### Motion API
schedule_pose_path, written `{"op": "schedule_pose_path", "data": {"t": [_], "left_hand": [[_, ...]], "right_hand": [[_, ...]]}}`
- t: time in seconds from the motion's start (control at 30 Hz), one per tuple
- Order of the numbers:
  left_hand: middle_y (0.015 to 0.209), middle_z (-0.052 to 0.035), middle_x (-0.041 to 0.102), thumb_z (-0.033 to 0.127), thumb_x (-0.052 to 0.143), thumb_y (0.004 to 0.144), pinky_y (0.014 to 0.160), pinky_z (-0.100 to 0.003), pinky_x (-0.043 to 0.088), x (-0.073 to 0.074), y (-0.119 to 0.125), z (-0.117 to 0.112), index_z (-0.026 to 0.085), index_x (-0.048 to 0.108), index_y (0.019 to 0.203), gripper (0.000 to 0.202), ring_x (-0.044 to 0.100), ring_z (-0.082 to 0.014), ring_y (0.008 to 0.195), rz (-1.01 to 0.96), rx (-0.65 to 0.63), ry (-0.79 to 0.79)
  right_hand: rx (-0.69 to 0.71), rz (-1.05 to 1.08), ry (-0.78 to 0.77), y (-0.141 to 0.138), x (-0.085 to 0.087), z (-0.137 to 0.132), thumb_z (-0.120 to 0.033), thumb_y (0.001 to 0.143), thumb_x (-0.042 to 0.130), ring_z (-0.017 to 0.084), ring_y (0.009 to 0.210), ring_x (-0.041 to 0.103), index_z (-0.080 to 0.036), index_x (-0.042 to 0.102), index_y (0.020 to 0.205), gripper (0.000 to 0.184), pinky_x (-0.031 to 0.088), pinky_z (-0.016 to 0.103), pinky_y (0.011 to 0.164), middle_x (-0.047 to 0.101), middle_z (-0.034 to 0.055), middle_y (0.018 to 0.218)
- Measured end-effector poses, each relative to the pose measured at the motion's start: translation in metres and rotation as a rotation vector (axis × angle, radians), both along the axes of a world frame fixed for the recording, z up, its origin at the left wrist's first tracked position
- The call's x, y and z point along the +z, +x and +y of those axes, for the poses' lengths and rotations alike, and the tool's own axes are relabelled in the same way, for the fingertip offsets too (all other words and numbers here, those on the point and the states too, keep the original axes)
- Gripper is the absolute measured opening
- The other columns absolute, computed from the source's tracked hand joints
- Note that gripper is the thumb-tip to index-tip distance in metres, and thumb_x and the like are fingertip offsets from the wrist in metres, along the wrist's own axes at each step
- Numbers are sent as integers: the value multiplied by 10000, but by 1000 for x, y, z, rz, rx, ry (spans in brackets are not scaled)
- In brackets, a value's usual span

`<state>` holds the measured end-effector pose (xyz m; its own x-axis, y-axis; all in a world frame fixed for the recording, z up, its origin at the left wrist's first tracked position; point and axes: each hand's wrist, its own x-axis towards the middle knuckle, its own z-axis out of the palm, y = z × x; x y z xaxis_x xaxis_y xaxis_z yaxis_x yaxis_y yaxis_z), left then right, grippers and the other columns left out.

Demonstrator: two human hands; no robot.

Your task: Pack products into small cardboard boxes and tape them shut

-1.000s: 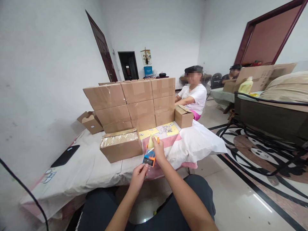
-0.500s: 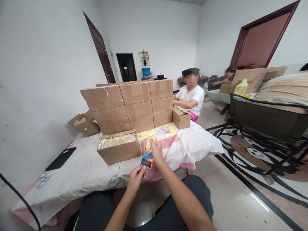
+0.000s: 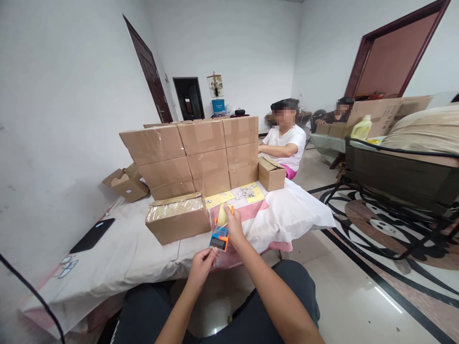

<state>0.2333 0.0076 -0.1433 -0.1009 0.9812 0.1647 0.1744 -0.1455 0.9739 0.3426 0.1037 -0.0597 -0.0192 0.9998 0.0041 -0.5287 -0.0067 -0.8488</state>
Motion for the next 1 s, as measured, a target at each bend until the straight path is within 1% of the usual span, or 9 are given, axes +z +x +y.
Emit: {"op": "schedule_pose_path", "data": {"t": [0.2, 0.33, 0.47, 0.57, 0.7, 0.87, 1.0], "left_hand": [[489, 28, 416, 641, 522, 846, 540, -262, 299, -1, -1, -1, 193, 468, 518, 558, 397, -124, 515, 50, 30, 23], [502, 32, 403, 615, 528, 850, 534, -261, 269, -1, 1, -1, 195, 454, 522, 538, 381, -122, 524, 76, 73, 40], [507, 34, 399, 592, 527, 862, 543, -257, 276, 4, 4, -2, 193, 460, 529, 525, 387, -124, 539, 86, 82, 59], [509, 34, 401, 586, 536, 864, 548, -253, 288, 10, 4, -3, 194, 449, 526, 525, 395, -124, 543, 86, 76, 63], [492, 33, 422, 596, 538, 861, 537, -252, 302, 15, 3, -4, 194, 467, 527, 528, 408, -125, 518, 68, 44, 54], [458, 39, 419, 573, 574, 834, 519, -254, 303, 17, 1, -4, 191, 514, 529, 493, 389, -120, 482, 48, 36, 36], [454, 36, 429, 510, 641, 790, 535, -263, 305, 18, 3, -4, 192, 507, 499, 451, 376, -117, 491, 46, 56, 38]], "right_hand": [[-23, 17, -17, -1, 1, -4, -521, 711, 718, 163, 449, 592, -213, 542, 727, 356, 474, 268, 423, 593, -36, 524], [-24, 31, -32, -1, 1, -3, -519, 710, 710, 167, 436, 588, -208, 556, 751, 350, 479, 276, 418, 605, -27, 530], [-42, 58, -42, 0, 0, 1, -506, 711, 709, 156, 420, 573, -202, 556, 740, 342, 489, 274, 418, 606, -19, 520], [-59, 76, -41, 1, 0, 3, -506, 699, 731, 157, 444, 591, -205, 556, 746, 351, 500, 268, 428, 600, -23, 531], [-39, 87, -44, 2, 3, 2, -514, 710, 730, 158, 446, 590, -208, 552, 733, 355, 509, 272, 429, 595, -20, 530], [-56, 98, -29, 1, 6, -2, -525, 719, 724, 142, 425, 561, -215, 534, 696, 364, 500, 264, 423, 560, -39, 504], [-39, 92, -40, 0, 6, -2, -544, 724, 710, 152, 432, 577, -211, 551, 715, 370, 501, 272, 424, 593, -24, 523]]}}
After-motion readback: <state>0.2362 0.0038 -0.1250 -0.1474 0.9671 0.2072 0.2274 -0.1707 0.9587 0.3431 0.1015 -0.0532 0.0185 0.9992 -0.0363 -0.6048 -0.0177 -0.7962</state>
